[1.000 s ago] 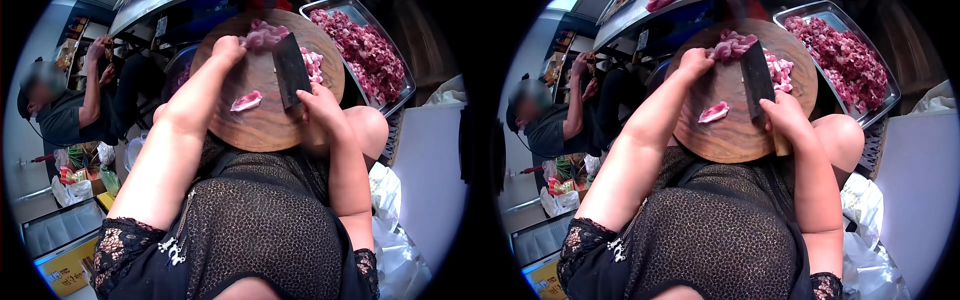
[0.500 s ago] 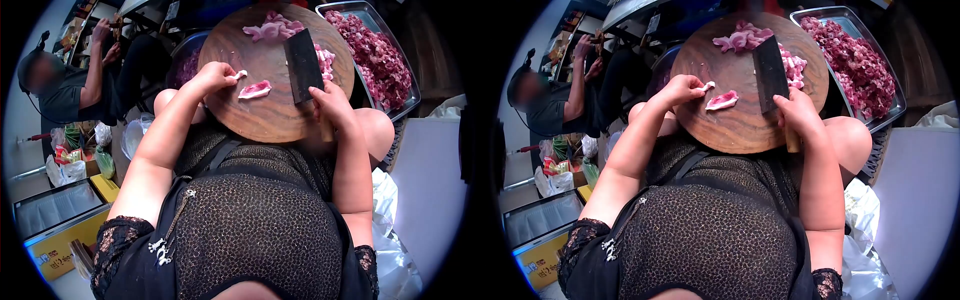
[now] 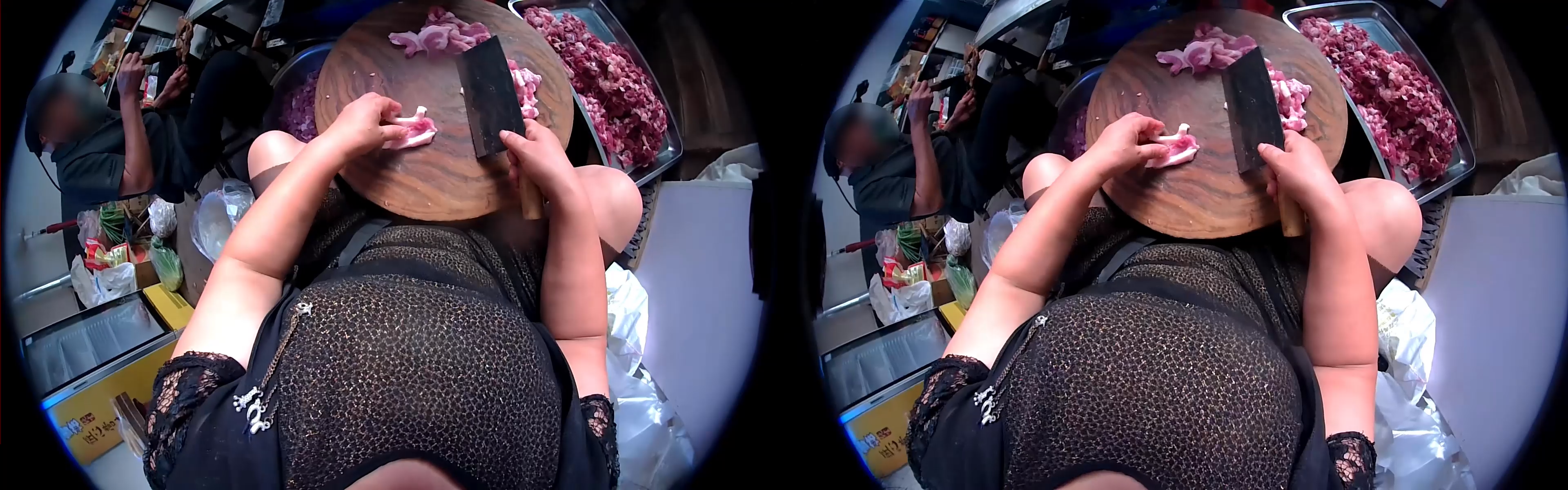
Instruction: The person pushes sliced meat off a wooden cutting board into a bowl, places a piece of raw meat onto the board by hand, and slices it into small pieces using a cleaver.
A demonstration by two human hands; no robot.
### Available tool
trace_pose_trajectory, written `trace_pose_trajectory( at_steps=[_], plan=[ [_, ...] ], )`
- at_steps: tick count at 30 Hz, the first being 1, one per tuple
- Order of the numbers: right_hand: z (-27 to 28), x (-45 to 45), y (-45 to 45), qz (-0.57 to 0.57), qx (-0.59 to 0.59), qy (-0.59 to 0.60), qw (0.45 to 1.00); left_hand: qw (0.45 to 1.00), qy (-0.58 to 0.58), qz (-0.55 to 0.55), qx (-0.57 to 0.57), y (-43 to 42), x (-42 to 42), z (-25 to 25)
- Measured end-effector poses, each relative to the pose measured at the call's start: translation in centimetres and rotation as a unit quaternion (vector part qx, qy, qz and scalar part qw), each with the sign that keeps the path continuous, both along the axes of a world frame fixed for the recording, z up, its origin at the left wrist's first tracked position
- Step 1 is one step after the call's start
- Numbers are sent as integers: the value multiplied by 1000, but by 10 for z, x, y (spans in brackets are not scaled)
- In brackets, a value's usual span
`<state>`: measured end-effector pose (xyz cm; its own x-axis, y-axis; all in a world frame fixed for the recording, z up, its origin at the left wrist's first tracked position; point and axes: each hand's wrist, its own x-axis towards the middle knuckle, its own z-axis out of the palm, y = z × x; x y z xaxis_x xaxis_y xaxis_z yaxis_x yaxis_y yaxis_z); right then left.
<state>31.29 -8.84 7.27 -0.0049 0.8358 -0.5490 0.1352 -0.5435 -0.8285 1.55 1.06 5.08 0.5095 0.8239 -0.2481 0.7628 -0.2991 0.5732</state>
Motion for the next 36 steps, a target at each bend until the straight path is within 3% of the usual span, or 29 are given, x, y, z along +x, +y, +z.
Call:
trace_pose_trajectory(
  at_steps=[2,4,6,8,10,12,20,21,22,23,26,28,30,32,36],
  plan=[
    [1,-1,3,-1,-4,-7,1000,998,-28,42,-47,-1,-3,4],
    [0,-1,3,-1,-1,-6,1000,997,15,-71,5,-7,-1,11],
    [-4,0,3,-1,4,-4,1000,995,29,-82,43,-15,6,14],
    [-5,1,4,-2,11,-3,1000,988,80,67,-118,-17,15,21],
    [-6,1,4,6,11,13,1000,990,77,72,-90,-17,17,10],
    [-2,1,1,4,11,8,1000,968,-33,147,-199,-20,17,3],
    [0,-2,-2,-8,15,3,1000,923,-71,184,-330,-23,-1,-1],
    [-1,-1,-2,-10,15,11,1000,968,22,99,-231,-24,1,10],
    [-1,0,-1,-13,16,19,1000,986,113,10,-126,-23,3,21],
    [1,-1,0,-13,11,18,1000,987,131,-11,-96,-18,5,35],
    [2,0,2,-6,10,17,1000,999,40,-21,-13,23,9,36],
    [-1,-1,2,-23,23,21,999,992,-46,-33,110,64,30,19],
    [-6,-3,3,-38,28,25,999,975,-57,-27,214,93,65,15],
    [-11,-4,2,-60,30,27,997,958,-101,-17,268,118,86,-10],
    [-10,-4,4,-55,17,27,998,968,52,74,232,108,115,1]
  ],
)
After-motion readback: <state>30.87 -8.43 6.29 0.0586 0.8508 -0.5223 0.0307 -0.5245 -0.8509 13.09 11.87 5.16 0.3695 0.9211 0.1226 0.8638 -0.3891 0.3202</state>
